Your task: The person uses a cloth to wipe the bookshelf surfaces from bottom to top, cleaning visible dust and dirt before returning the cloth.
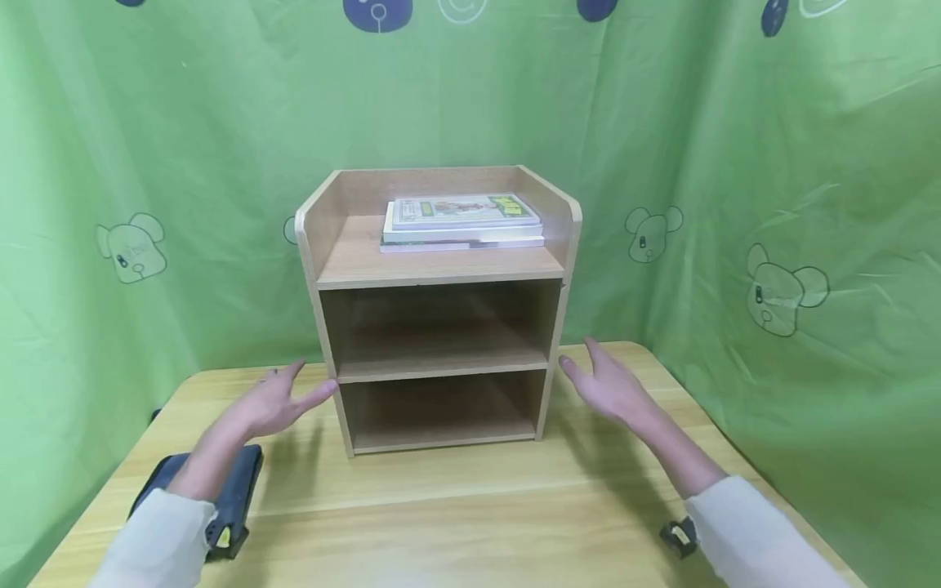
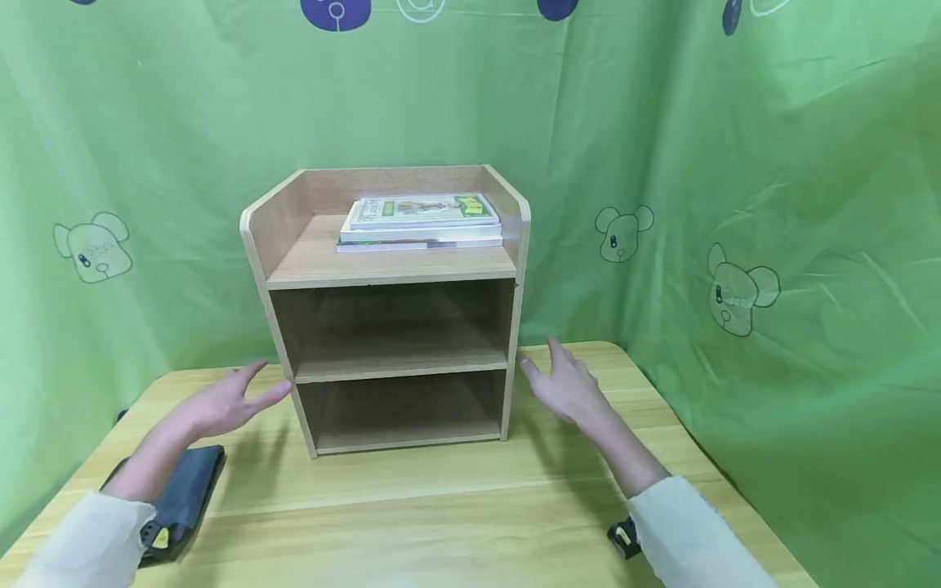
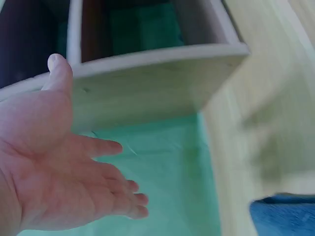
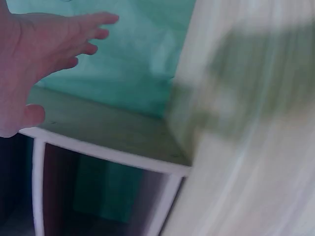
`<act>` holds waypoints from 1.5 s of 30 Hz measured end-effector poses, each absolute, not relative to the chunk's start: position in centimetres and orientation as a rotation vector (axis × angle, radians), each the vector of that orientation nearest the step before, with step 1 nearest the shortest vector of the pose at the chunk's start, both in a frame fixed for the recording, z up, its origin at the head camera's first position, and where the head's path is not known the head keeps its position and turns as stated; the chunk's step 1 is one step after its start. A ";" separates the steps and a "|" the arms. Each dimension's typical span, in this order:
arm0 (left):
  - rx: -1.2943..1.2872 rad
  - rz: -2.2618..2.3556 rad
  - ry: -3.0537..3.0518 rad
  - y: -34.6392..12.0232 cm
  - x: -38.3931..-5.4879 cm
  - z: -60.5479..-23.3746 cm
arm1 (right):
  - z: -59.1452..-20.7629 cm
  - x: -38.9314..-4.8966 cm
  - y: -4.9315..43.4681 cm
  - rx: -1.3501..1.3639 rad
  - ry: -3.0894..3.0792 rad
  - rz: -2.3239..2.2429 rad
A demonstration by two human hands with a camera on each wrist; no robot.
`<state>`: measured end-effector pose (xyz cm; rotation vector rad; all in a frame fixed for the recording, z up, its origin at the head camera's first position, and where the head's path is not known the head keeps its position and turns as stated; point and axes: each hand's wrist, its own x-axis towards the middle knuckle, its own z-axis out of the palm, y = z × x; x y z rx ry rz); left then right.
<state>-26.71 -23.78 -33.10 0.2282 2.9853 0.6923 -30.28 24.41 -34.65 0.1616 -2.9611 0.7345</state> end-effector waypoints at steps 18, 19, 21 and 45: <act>0.356 1.259 3.014 -19.4 -27.8 -33.2 | -31.6 -30.0 20.8 0.242 -2.872 0.960; 0.363 1.283 3.018 -19.3 -27.8 -33.3 | -31.7 -30.1 20.7 0.248 -2.868 0.981; 0.345 1.293 3.035 -19.2 -27.8 -33.3 | -32.1 -30.3 20.5 0.250 -2.860 1.033; 0.322 1.200 3.081 -19.4 -27.6 -33.0 | -33.4 -30.8 20.4 0.247 -2.754 1.198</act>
